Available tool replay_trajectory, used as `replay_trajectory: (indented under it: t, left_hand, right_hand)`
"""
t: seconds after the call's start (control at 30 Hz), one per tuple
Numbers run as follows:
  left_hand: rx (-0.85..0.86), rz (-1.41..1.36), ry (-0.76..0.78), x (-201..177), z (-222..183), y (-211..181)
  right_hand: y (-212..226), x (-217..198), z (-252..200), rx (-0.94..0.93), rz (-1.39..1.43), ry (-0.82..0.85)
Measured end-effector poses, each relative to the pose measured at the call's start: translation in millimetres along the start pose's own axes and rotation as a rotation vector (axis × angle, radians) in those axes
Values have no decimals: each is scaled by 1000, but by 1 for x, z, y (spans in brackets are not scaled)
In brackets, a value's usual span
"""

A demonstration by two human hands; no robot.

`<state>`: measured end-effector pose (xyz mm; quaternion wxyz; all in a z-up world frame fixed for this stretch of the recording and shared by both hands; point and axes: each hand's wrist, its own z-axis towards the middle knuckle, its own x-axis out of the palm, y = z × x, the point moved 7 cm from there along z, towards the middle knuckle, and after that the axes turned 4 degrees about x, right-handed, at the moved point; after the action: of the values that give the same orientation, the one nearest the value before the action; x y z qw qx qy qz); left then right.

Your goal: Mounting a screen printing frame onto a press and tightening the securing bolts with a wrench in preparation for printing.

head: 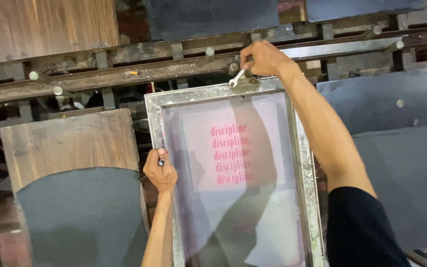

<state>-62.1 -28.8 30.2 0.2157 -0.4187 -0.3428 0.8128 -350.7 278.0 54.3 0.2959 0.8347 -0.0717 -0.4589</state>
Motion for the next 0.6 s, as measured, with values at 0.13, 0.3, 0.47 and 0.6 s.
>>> replay_trajectory:
  t: [0.13,0.3,0.47,0.6]
  left_hand:
    - [-29,5,0,1,-9,23]
    - [-102,-26,-41,5,-22,42]
    - [-124,-6,-13,4,-18,35]
    - [-97,-5,-12,4,-18,33]
  right_hand:
    - [-49,24,-10,104,-137,-85]
    - [-114,-21,-92,219,-190,-591]
    - [-180,-16,-184,491,1076,-1193]
    - [-116,71,-124,535,881,-983]
